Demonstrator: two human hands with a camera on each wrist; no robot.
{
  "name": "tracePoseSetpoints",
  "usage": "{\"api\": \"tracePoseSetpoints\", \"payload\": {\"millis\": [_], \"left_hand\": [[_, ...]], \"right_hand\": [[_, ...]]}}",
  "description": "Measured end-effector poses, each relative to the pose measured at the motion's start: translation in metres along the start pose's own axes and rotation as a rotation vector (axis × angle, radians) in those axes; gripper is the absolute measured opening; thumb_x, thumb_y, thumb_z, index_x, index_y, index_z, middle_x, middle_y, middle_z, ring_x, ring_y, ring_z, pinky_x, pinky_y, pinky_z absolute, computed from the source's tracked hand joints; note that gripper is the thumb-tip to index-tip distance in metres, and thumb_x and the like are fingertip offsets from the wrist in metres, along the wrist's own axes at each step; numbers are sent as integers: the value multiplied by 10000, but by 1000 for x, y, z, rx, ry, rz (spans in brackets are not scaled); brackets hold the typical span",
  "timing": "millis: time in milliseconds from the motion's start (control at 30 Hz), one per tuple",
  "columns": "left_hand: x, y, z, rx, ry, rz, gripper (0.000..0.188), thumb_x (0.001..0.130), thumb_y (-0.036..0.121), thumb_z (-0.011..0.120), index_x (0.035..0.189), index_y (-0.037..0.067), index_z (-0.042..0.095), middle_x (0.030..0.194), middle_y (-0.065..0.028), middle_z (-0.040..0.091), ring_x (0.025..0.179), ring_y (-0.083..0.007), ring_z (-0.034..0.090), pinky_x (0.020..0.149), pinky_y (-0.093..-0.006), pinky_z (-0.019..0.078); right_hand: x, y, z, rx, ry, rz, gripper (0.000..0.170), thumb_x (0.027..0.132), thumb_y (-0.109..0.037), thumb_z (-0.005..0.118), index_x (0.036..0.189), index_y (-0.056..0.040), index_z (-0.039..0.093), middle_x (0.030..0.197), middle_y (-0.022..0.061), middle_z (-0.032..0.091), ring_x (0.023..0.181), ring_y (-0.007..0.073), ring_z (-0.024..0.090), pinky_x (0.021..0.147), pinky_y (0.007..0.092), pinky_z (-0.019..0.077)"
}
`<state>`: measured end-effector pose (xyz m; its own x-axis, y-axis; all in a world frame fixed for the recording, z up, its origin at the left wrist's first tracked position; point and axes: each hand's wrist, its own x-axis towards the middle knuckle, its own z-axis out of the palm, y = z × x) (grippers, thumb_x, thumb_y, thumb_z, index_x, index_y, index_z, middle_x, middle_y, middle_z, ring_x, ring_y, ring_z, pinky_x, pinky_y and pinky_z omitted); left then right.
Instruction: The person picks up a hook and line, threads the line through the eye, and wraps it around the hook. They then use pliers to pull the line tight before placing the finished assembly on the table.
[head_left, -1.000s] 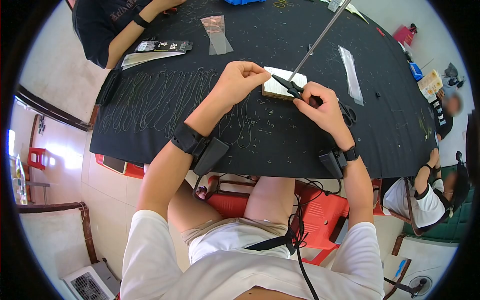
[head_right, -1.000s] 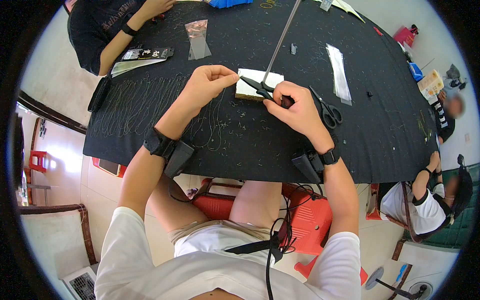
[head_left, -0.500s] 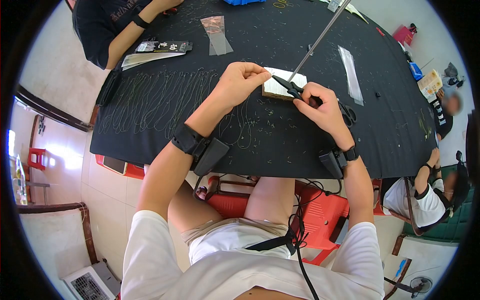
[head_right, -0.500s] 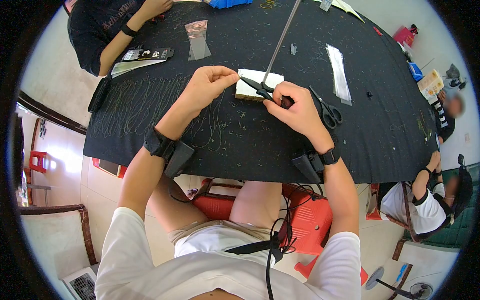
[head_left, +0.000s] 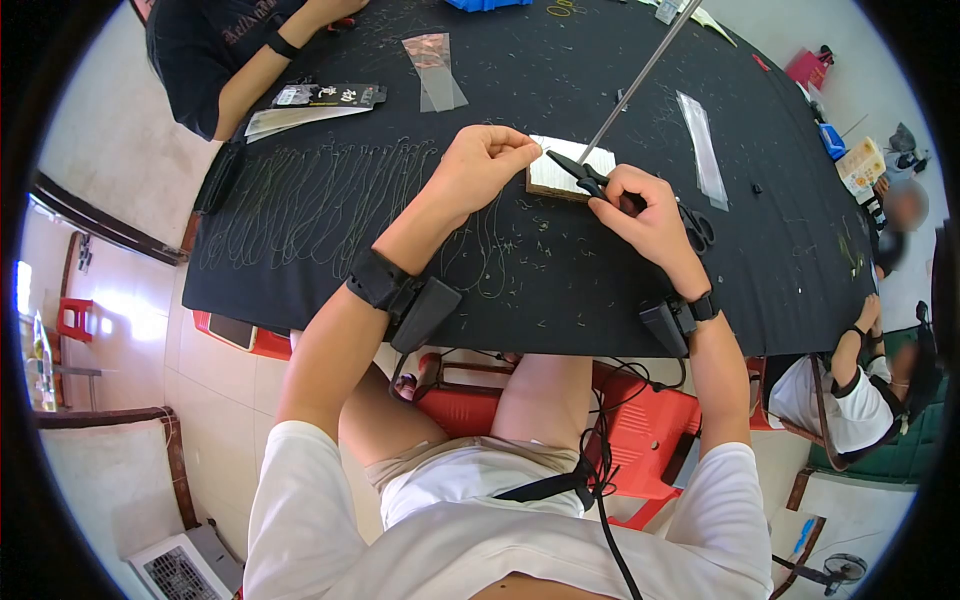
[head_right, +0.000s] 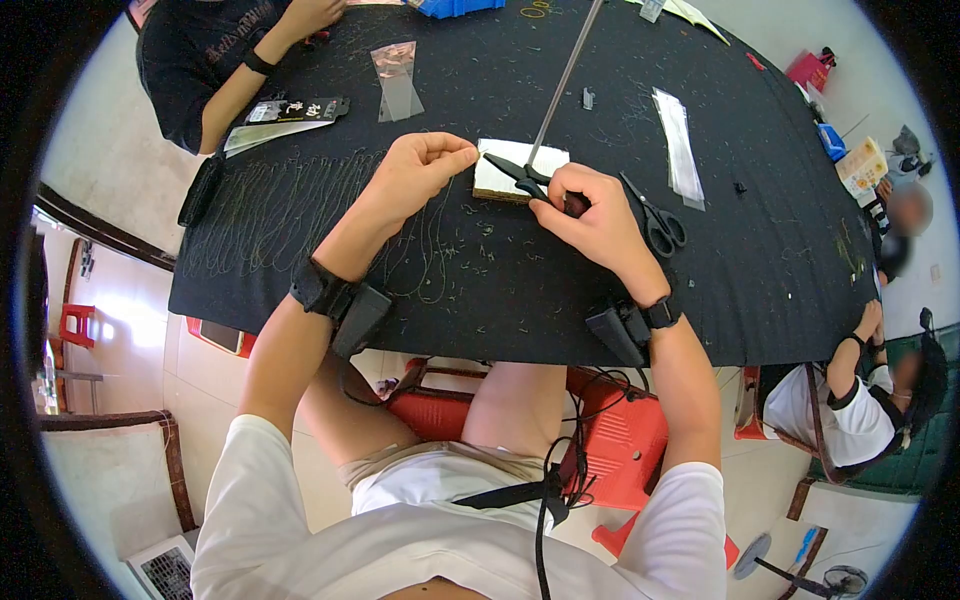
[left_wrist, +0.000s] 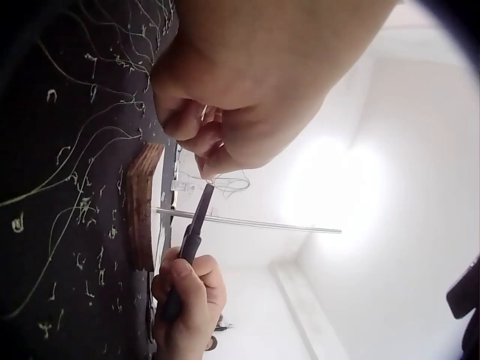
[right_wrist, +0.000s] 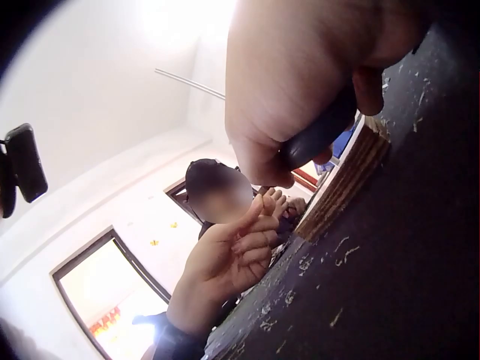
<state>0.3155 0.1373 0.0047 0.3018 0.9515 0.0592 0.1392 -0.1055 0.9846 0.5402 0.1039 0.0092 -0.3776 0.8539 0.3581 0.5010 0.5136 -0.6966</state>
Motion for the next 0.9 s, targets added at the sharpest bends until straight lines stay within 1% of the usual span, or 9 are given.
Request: {"api": "tracePoseSetpoints", "payload": {"millis": [167, 367, 433, 467, 500, 600, 700, 833, 900], "left_hand": [[4, -2, 1, -2, -22, 83, 245, 837, 172, 597, 970, -32, 619, 654, 27, 533, 533, -20, 400, 458, -168, 291], [2, -3, 3, -80, -30, 14, 247, 844, 181, 588, 982, -24, 609, 645, 40, 517, 515, -6, 370, 442, -167, 265], [3, -3, 3, -107, -9, 19, 248, 848, 192, 585, 981, -16, 609, 642, 49, 511, 503, -2, 356, 436, -158, 251], [4, -2, 3, -109, -3, 20, 248, 848, 192, 585, 981, -16, 609, 642, 49, 511, 503, -2, 356, 436, -158, 251], [4, -1, 2, -103, -1, 12, 246, 848, 193, 586, 980, -14, 609, 640, 52, 509, 500, -3, 353, 438, -159, 251], [4, -3, -1, -93, 12, -2, 240, 848, 192, 585, 969, -13, 610, 637, 55, 508, 501, -2, 352, 441, -160, 252], [5, -3, 0, -74, 27, -1, 227, 850, 186, 581, 949, -15, 614, 637, 58, 509, 508, 1, 360, 445, -163, 257], [4, -5, 1, -79, 1, 12, 210, 852, 174, 574, 922, -19, 619, 649, 59, 516, 531, 5, 379, 452, -166, 267], [10, -9, 2, -91, 12, 26, 205, 851, 170, 575, 923, -18, 617, 657, 60, 516, 541, 5, 382, 457, -166, 270]], "right_hand": [[0, -1, -2, 4, 21, 7, 258, 724, -110, 667, 625, -47, 437, 620, -10, 413, 532, 70, 335, 483, 226, 267], [-1, -2, 1, 42, 24, 11, 287, 725, -106, 666, 656, -77, 388, 625, -18, 432, 559, 51, 370, 503, 204, 291], [1, -7, 2, 94, 59, 60, 305, 721, -114, 671, 712, -100, 366, 619, -26, 423, 570, 45, 379, 515, 191, 310], [1, -5, 2, 103, 50, 85, 291, 715, -111, 671, 817, -100, 399, 634, -25, 464, 585, 38, 405, 527, 183, 333], [0, -5, 5, 105, 43, 83, 291, 715, -111, 671, 817, -100, 399, 634, -25, 464, 585, 38, 405, 527, 183, 333], [-1, -6, 11, 220, 82, 126, 397, 718, -96, 657, 1046, -95, 434, 691, -16, 553, 609, 24, 450, 536, 170, 352], [1, -7, 9, 154, 30, 161, 362, 714, -100, 660, 1033, -78, 490, 655, -22, 528, 580, 29, 438, 525, 173, 350], [0, -4, 14, 152, 136, 182, 241, 692, -109, 676, 892, -18, 576, 675, -10, 552, 584, 29, 457, 520, 169, 365], [-1, -6, 13, 151, 132, 157, 243, 687, -104, 671, 894, -12, 584, 670, -14, 545, 574, 25, 447, 506, 166, 352]]}}
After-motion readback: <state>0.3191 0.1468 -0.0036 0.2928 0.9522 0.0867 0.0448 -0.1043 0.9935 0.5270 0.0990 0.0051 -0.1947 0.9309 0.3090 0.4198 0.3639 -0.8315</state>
